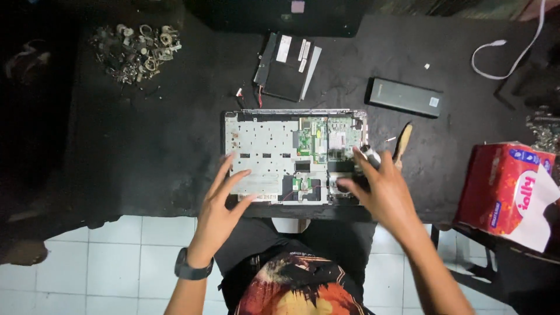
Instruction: Removing a laptop battery and cleaning the internal components using a brush and screwdriver.
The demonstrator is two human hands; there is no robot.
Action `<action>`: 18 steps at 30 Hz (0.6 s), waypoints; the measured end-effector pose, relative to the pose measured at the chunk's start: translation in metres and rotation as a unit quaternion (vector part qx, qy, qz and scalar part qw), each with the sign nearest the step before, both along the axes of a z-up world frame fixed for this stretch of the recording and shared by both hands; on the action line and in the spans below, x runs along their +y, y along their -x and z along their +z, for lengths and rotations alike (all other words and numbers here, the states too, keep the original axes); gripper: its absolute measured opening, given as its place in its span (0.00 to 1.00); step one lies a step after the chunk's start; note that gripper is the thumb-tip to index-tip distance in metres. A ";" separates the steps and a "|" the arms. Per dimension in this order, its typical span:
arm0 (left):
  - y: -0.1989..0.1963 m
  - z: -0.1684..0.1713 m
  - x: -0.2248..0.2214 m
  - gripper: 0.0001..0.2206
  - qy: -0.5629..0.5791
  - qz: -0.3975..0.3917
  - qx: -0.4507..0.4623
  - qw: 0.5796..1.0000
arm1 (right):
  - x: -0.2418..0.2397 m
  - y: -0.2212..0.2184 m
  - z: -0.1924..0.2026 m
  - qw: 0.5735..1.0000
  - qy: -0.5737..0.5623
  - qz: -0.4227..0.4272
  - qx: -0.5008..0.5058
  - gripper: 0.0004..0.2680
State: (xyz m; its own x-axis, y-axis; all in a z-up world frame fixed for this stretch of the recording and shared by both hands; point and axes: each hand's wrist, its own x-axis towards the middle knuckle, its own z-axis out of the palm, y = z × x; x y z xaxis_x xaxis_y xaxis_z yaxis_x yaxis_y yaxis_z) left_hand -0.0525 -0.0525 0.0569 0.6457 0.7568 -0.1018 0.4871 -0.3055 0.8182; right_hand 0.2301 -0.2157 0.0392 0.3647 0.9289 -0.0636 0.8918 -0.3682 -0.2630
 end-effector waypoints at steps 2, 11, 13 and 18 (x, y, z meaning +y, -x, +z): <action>0.014 -0.015 -0.004 0.23 0.011 -0.026 0.031 0.999 | -0.023 0.012 -0.022 1.000 -0.011 -0.008 -0.004 0.27; 0.027 -0.045 -0.004 0.24 -0.033 -0.121 0.070 0.990 | -0.057 0.016 -0.062 0.999 -0.010 -0.008 -0.047 0.36; 0.031 -0.046 -0.003 0.24 -0.050 -0.137 0.042 0.988 | -0.063 0.015 -0.070 0.997 -0.051 0.021 -0.051 0.42; 0.023 -0.051 0.009 0.22 -0.060 -0.146 0.011 0.987 | -0.055 0.010 -0.081 0.998 -0.030 0.011 -0.057 0.42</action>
